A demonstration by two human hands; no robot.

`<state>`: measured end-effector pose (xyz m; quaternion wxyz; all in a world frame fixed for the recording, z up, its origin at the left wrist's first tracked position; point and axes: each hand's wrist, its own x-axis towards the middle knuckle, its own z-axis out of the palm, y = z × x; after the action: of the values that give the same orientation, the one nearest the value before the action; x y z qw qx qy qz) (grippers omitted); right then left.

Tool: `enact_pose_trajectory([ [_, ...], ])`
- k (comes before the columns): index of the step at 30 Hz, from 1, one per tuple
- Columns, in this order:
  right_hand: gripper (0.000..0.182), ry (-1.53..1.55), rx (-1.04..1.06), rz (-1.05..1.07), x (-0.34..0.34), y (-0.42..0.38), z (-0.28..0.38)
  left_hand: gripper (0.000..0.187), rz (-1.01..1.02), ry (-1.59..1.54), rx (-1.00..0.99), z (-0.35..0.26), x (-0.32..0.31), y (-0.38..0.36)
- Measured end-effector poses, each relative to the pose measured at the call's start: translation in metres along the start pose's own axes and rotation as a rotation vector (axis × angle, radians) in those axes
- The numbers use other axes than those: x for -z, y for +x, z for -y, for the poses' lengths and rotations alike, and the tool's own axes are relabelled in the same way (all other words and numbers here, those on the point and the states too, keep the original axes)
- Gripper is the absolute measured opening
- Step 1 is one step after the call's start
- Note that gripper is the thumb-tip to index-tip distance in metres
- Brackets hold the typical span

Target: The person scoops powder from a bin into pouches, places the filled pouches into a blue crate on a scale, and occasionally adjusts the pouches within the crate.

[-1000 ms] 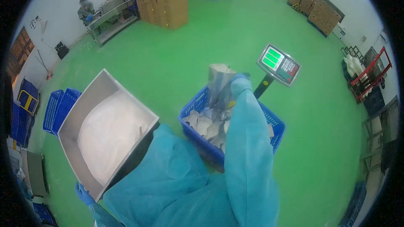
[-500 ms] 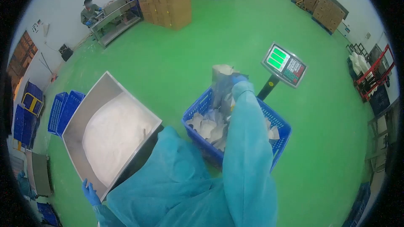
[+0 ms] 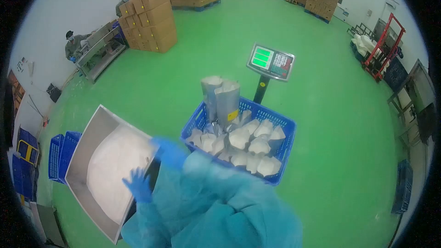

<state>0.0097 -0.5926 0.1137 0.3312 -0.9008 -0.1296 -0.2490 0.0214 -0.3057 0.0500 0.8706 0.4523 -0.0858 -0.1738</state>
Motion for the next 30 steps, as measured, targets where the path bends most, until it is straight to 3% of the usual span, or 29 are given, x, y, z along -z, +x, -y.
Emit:
enact_pose_trajectory([
  [1,0.043,0.329,-0.081,0.026,-0.031,-0.003,0.044,0.061,0.256,-0.613,0.142,0.004,-0.042,0.013],
  [2,0.051,0.62,-0.169,0.028,-0.063,-0.005,0.088,0.063,0.188,-0.597,0.13,-0.008,-0.067,0.012],
  [3,0.057,0.21,0.091,-0.073,-0.078,-0.003,0.108,0.065,0.119,-0.583,0.115,-0.031,-0.093,0.005],
  [4,0.059,0.194,0.024,-0.005,-0.083,0.006,0.117,0.066,0.046,-0.57,0.096,-0.046,-0.105,-0.005],
  [6,0.064,0.157,-0.097,0.125,-0.089,0.029,0.125,0.062,-0.154,0.156,0.069,-0.065,-0.056,-0.041],
  [8,0.063,0.117,-0.074,0.274,-0.116,0.026,0.118,0.054,-0.188,0.706,0.208,-0.122,-0.032,-0.113],
  [9,0.063,0.096,-0.059,0.351,-0.138,0.021,0.108,0.043,-0.231,1.128,0.158,-0.123,0.053,-0.151],
  [10,0.059,0.088,-0.011,0.252,-0.18,0.005,0.097,0.043,-0.371,1.198,0.375,-0.134,0.136,-0.201],
  [13,0.05,0.174,-0.034,0.547,-0.186,-0.017,0.114,0.046,-0.92,1.58,0.903,-0.186,0.174,-0.328],
  [14,0.042,0.15,-0.08,0.767,-0.168,-0.007,0.135,0.048,-0.977,1.615,0.982,-0.188,0.177,-0.359],
  [17,0.036,0.102,0.189,0.671,-0.204,-0.034,0.133,0.053,-1.032,1.664,1.135,-0.17,0.174,-0.401],
  [18,0.033,-0.027,0.126,0.85,-0.199,-0.026,0.148,0.055,-1.039,1.657,1.164,-0.166,0.171,-0.395],
  [19,0.028,-0.163,0.268,0.884,-0.215,-0.032,0.145,0.057,-1.053,1.625,1.194,-0.16,0.171,-0.387],
  [20,0.024,0.071,0.217,0.76,-0.206,-0.04,0.146,0.059,-1.089,1.559,1.224,-0.15,0.169,-0.382],
  [21,0.026,0.385,-0.053,0.676,-0.193,-0.046,0.157,0.061,-1.141,1.493,1.225,-0.141,0.165,-0.377],
  [22,0.032,0.408,-0.068,0.719,-0.203,-0.051,0.15,0.063,-1.222,1.446,1.178,-0.133,0.161,-0.368],
  [24,0.034,0.313,-0.074,0.747,-0.19,-0.046,0.164,0.068,-1.479,1.696,0.77,-0.114,0.164,-0.369],
  [25,0.034,0.299,-0.068,0.774,-0.193,-0.046,0.164,0.07,-1.523,1.71,0.717,-0.115,0.163,-0.361],
  [29,0.037,0.275,-0.003,0.796,-0.191,-0.048,0.153,0.035,-1.397,1.697,0.834,-0.102,0.217,-0.359],
  [30,0.038,0.288,0.027,0.793,-0.191,-0.046,0.154,0.023,-1.252,1.704,0.853,-0.113,0.221,-0.364],
])
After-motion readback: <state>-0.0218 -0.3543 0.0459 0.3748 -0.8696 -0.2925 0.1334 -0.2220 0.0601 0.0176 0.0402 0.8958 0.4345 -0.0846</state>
